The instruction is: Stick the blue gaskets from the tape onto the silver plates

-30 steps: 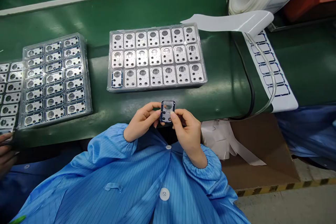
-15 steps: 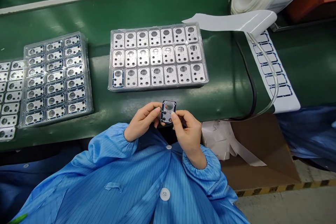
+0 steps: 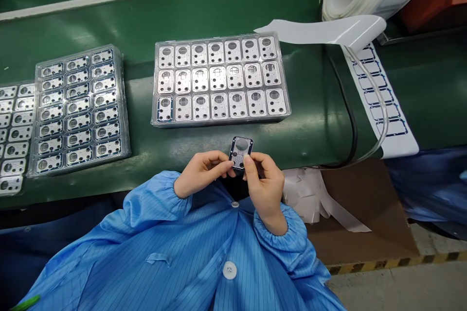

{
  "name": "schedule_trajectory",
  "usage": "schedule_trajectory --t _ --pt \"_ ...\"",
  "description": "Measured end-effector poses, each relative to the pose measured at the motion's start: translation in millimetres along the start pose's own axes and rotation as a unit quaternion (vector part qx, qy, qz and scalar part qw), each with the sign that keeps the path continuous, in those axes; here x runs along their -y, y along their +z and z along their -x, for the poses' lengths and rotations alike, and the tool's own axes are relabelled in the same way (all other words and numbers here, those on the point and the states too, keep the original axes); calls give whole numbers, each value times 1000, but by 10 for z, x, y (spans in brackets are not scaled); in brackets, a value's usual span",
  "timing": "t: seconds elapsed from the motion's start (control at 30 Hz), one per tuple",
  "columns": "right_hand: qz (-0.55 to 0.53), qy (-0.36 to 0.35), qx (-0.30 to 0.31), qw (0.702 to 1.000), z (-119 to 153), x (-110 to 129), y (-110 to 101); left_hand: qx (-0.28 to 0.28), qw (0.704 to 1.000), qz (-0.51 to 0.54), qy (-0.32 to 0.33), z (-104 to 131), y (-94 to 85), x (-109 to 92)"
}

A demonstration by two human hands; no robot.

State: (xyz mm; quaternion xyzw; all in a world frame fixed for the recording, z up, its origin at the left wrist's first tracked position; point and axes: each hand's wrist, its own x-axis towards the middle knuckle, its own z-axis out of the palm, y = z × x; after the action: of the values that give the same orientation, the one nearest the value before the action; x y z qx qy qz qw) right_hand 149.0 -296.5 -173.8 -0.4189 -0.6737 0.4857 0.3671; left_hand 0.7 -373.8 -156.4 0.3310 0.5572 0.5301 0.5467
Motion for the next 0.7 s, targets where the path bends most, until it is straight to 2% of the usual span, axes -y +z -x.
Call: schedule_trajectory --t 0.13,0.3,0.4,0.5,0.6,0.7 --pt "-6 10 14 1000 -3 17 14 -4 999 -53 2 1 14 4" --pt "-66 32 96 993 -13 55 28 -37 997 -62 15 10 29 31" --pt "-109 48 124 985 -5 60 13 -19 999 -36 25 15 22 29" --pt "-120 50 118 985 16 61 -12 -2 999 -21 28 14 9 16" --pt "-105 47 113 987 46 73 -37 -28 999 -10 42 13 -8 -10" --pt "-80 35 153 984 76 90 -56 -80 995 -17 64 23 -43 -46"
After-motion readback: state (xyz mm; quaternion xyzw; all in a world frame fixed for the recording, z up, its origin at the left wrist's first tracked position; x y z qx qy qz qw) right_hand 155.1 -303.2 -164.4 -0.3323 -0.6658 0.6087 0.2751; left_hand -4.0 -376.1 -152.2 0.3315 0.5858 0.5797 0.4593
